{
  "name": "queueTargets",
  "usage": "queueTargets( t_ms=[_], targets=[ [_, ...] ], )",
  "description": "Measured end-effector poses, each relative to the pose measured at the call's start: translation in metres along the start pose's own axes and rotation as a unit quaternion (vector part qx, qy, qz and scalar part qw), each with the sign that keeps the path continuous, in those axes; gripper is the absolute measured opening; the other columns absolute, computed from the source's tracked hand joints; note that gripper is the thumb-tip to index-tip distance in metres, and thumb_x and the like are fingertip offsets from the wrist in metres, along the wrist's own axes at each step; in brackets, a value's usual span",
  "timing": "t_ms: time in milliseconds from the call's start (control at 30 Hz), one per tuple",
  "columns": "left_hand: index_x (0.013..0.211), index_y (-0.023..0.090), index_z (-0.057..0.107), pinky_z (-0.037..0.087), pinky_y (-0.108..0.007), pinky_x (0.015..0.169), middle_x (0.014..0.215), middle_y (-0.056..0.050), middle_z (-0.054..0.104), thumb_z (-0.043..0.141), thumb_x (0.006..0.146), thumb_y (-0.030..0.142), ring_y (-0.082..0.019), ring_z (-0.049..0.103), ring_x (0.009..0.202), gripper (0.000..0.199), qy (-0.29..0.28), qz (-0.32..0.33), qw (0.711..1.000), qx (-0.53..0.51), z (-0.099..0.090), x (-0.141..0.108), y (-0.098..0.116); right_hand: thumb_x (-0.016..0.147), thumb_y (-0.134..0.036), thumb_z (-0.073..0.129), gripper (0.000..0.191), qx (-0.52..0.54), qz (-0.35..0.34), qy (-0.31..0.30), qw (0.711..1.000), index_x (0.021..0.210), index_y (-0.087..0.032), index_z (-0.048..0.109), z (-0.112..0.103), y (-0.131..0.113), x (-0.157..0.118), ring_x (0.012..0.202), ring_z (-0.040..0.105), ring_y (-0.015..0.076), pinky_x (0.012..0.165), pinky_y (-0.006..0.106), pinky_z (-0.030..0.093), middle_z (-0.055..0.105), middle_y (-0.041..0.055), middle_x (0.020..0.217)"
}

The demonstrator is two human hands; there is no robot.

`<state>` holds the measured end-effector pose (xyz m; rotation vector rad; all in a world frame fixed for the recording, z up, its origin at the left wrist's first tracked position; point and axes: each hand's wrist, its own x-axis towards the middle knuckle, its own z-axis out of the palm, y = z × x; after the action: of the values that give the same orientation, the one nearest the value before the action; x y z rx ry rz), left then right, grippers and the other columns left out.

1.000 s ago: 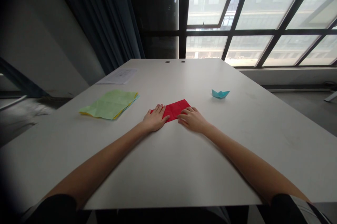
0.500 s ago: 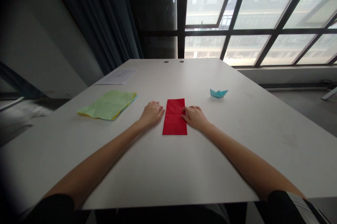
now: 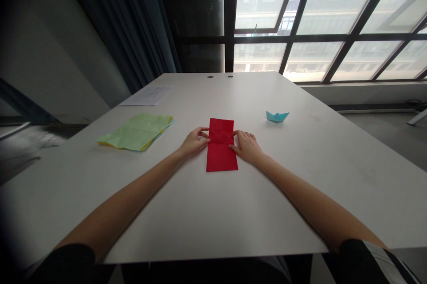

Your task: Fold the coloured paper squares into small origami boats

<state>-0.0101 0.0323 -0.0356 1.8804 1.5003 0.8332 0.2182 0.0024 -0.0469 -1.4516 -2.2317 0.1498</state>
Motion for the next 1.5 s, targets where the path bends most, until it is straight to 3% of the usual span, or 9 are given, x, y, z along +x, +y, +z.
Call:
queueTargets(
  t_ms=[167,433,533,700,800,1033,1167,1333,1500],
  targets=[
    [0.111,0.021,0.055,0.042,-0.033,0.083,0.085,-0.002,0.066,0.062,0.067,0.021,-0.017,0.060,0.084,0.044,0.008,0.016,1.000,-0.019,0.003,0.000,-0.004,0.071,-0.044,0.059,0.067,0.046,0.055,0.016,0.997,0.128,-0.017,0.036,0.003,0.008,0.003,0.109,0.048,0.0293,0.090,0.045,0.036,0.058,0.0111,0.117],
    [0.083,0.021,0.068,0.040,-0.035,0.087,0.088,-0.002,0.068,0.057,0.070,0.022,-0.019,0.058,0.091,0.017,-0.018,0.068,0.997,0.037,-0.002,-0.004,0.003,0.071,-0.024,0.056,0.021,0.226,0.045,-0.006,0.973,0.090,-0.020,0.062,-0.001,0.012,0.010,0.081,0.060,0.0176,0.076,0.031,0.044,0.068,0.0012,0.087],
    [0.077,0.021,0.069,0.034,-0.040,0.094,0.086,-0.003,0.068,0.055,0.071,0.023,-0.021,0.056,0.094,0.016,-0.025,0.091,0.993,0.078,-0.005,-0.006,0.005,0.071,-0.020,0.052,0.016,0.216,0.028,-0.014,0.976,0.080,-0.019,0.065,-0.004,0.011,0.010,0.082,0.061,0.0175,0.078,0.030,0.044,0.068,0.0010,0.084],
    [0.071,0.025,0.069,0.012,-0.057,0.101,0.086,-0.002,0.067,0.051,0.071,0.018,-0.023,0.049,0.103,0.019,-0.019,0.142,0.977,0.157,-0.003,-0.008,0.002,0.070,-0.009,0.043,0.029,0.152,0.009,-0.021,0.988,0.079,-0.021,0.069,-0.004,0.010,0.010,0.085,0.059,0.0165,0.083,0.030,0.042,0.069,0.0006,0.085],
    [0.072,0.025,0.068,0.007,-0.059,0.101,0.085,-0.001,0.066,0.046,0.072,0.015,-0.022,0.048,0.103,0.024,-0.028,0.166,0.968,0.188,-0.001,-0.009,0.003,0.069,-0.007,0.041,0.033,0.115,0.005,-0.027,0.993,0.077,-0.022,0.069,-0.003,0.009,0.010,0.086,0.058,0.0162,0.086,0.030,0.040,0.069,0.0001,0.087],
    [0.086,0.022,0.065,0.005,-0.059,0.103,0.097,-0.007,0.063,0.047,0.079,0.032,-0.026,0.044,0.108,0.022,-0.041,0.216,0.938,0.267,0.001,-0.022,0.016,0.078,-0.031,0.051,0.020,0.008,-0.049,-0.005,0.999,0.086,-0.023,0.067,-0.008,-0.003,0.005,0.094,0.056,0.0222,0.090,0.040,0.034,0.068,0.0036,0.094],
    [0.105,0.021,0.059,0.006,-0.056,0.105,0.114,-0.009,0.057,0.038,0.085,0.029,-0.025,0.039,0.117,0.030,-0.070,0.228,0.927,0.288,0.008,-0.028,0.019,0.078,-0.027,0.051,0.025,0.005,-0.091,-0.025,0.996,0.099,-0.022,0.064,-0.006,-0.007,0.003,0.099,0.055,0.0223,0.091,0.041,0.036,0.065,0.0060,0.103],
    [0.132,0.016,0.034,0.013,-0.053,0.105,0.140,-0.012,0.033,0.026,0.090,0.037,-0.025,0.022,0.131,0.048,-0.160,0.202,0.917,0.304,0.014,-0.030,0.016,0.083,-0.021,0.041,0.033,0.016,-0.136,-0.064,0.988,0.110,-0.019,0.061,-0.002,-0.007,0.003,0.103,0.055,0.0207,0.091,0.037,0.040,0.063,0.0074,0.111],
    [0.141,0.019,0.010,0.005,-0.056,0.104,0.148,-0.009,0.010,0.021,0.084,0.058,-0.026,0.007,0.136,0.070,-0.238,0.166,0.905,0.312,0.009,-0.029,0.013,0.087,-0.039,0.040,0.044,-0.017,-0.150,-0.104,0.983,0.125,-0.020,0.050,-0.004,-0.006,0.000,0.119,0.044,0.0261,0.100,0.045,0.032,0.053,0.0074,0.127]
  ],
)
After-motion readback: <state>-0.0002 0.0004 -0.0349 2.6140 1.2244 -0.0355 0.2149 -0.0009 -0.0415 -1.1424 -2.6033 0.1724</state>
